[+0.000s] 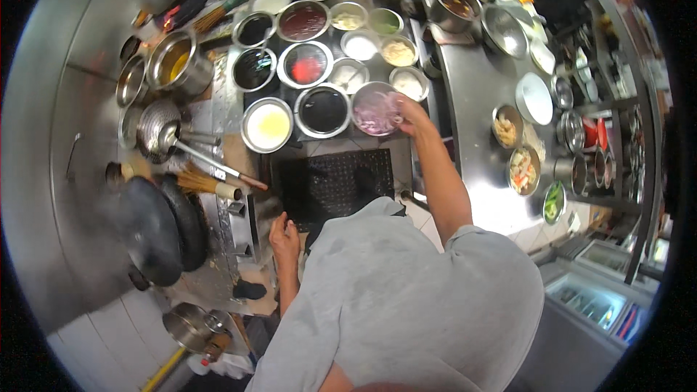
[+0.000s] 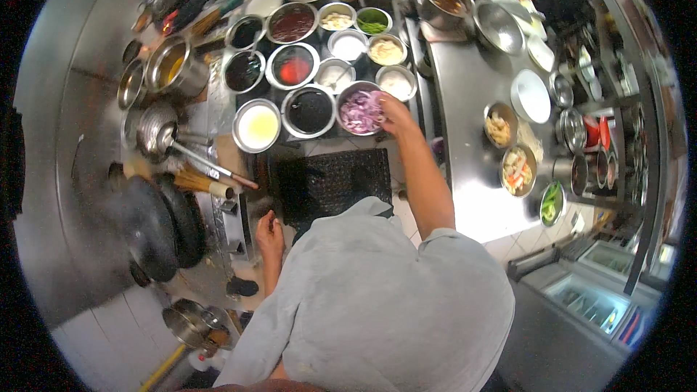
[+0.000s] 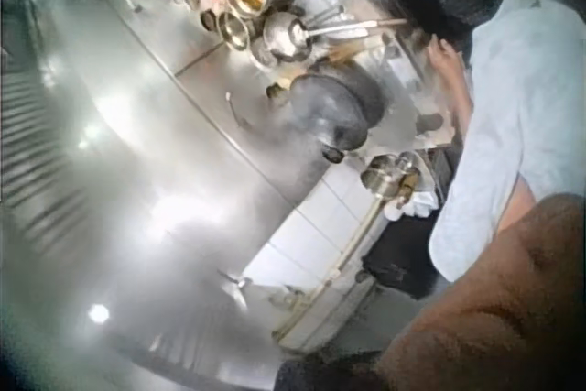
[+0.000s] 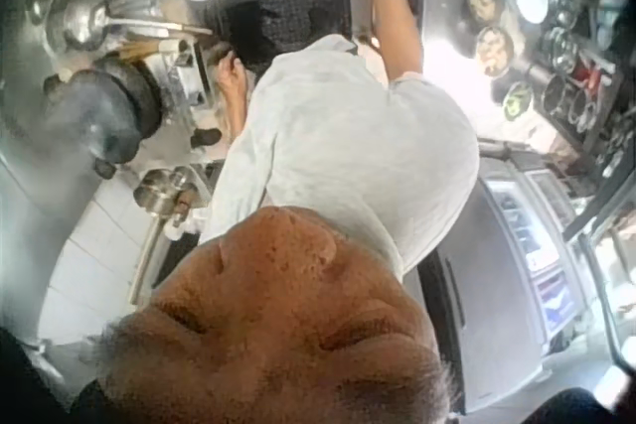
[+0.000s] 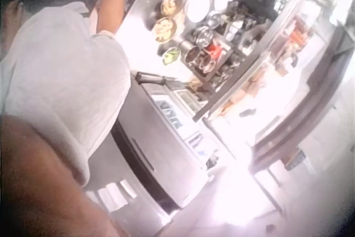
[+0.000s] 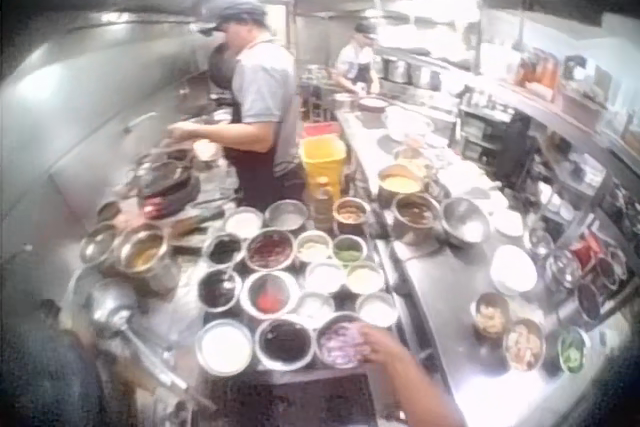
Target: Cook noodles and vegetables in a wok at a restaurant kitchen station.
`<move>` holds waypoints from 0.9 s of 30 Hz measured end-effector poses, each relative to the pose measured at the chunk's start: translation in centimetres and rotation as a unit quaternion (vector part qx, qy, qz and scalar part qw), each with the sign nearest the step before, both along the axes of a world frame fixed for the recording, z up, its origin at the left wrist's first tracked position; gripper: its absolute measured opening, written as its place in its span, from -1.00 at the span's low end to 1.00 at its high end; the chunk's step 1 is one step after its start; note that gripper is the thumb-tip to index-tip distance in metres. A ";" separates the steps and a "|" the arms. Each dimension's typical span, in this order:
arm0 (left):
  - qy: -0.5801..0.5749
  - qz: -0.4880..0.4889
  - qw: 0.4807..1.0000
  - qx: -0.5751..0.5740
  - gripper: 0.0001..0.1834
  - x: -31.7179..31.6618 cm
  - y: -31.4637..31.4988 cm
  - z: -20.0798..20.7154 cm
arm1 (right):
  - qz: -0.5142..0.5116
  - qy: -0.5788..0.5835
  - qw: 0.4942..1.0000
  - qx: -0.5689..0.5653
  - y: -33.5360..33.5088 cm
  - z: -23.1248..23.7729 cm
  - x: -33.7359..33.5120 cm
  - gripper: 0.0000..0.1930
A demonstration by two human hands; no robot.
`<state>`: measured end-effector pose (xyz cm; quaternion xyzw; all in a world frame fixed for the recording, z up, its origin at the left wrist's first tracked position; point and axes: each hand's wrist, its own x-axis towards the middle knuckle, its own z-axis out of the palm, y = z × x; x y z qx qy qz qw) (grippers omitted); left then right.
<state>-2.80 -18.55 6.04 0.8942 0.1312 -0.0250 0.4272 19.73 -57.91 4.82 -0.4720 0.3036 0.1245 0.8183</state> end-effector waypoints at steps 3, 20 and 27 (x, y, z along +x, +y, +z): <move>-0.015 0.015 1.000 0.014 -0.66 -1.7 2.9 -1.0 | 0.040 -0.033 0.998 -0.028 2.5 5.5 -1.0 -0.75; -0.066 0.261 0.963 0.015 -0.71 -11.4 14.1 -0.8 | 0.554 -0.551 0.546 -0.302 63.6 12.1 0.7 -0.77; -0.029 0.336 0.941 0.026 -0.65 -15.7 14.7 -2.6 | 0.359 -0.647 0.539 -0.402 70.5 13.9 -4.6 -0.82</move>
